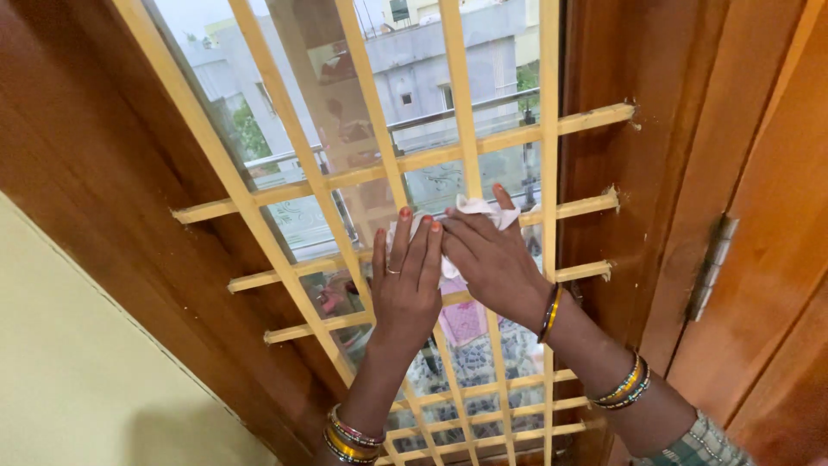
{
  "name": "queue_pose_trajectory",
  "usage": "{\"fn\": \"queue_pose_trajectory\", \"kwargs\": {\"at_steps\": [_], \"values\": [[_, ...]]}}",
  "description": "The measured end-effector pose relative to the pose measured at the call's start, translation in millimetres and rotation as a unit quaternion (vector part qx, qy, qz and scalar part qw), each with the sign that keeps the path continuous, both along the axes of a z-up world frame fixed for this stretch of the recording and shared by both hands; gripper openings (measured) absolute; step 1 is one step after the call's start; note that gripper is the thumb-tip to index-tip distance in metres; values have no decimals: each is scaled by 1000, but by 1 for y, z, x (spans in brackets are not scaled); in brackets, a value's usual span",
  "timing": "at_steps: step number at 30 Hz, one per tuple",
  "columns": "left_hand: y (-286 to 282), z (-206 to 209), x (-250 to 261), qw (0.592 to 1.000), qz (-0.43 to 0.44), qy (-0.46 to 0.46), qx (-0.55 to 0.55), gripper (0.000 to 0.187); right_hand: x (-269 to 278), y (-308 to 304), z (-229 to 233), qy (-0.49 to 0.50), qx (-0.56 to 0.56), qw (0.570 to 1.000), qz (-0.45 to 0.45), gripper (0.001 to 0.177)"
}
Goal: The person wipes the wooden frame and glass panes of a door with a white cloth. They systematically clean the grid pattern and edges of the door, moving the cloth across different sections.
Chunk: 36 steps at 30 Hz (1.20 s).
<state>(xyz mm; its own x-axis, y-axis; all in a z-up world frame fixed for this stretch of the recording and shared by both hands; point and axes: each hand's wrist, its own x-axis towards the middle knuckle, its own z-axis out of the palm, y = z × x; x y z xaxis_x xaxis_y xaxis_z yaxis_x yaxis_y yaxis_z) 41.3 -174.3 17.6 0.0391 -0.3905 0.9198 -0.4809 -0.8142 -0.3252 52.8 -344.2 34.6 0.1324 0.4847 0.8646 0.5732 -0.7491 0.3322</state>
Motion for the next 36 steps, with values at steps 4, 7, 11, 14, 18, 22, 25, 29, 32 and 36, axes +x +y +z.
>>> {"fn": "queue_pose_trajectory", "kwargs": {"at_steps": [4, 7, 11, 14, 18, 22, 25, 29, 32, 36], "values": [[-2, -12, -4, 1000, -16, 2, -4, 45, -4, -7, -13, 11, 15, 998, 54, 31], [-2, -5, -15, 1000, -31, 4, 1, 44, -11, -13, -8, 8, 25, 997, 72, 24], [-1, 5, -13, 1000, 3, -2, 16, 46, -13, -7, 1, -42, 38, 998, 28, 36], [-5, 1, -5, 1000, 20, -1, 13, 48, -11, -2, 2, -45, 36, 998, 24, 37], [-8, -11, 1, 1000, 10, -2, -5, 49, -7, -3, -8, 3, 38, 997, 65, 30], [-10, -7, -21, 1000, 0, 24, 11, 44, -19, -16, -12, -13, 26, 997, 73, 29], [-19, 8, -43, 999, -15, 5, 44, 41, -33, -33, -7, -43, 35, 996, 72, 29], [-47, 31, -43, 999, 2, -21, 39, 42, -35, -50, 6, -105, 100, 989, 6, 34], [-64, 38, -26, 997, 51, -8, 54, 48, -19, -60, 15, -60, 82, 993, -58, 44], [-76, 21, -11, 999, 36, -5, 38, 43, -11, -67, -1, 65, 81, 994, -30, 46]]}}
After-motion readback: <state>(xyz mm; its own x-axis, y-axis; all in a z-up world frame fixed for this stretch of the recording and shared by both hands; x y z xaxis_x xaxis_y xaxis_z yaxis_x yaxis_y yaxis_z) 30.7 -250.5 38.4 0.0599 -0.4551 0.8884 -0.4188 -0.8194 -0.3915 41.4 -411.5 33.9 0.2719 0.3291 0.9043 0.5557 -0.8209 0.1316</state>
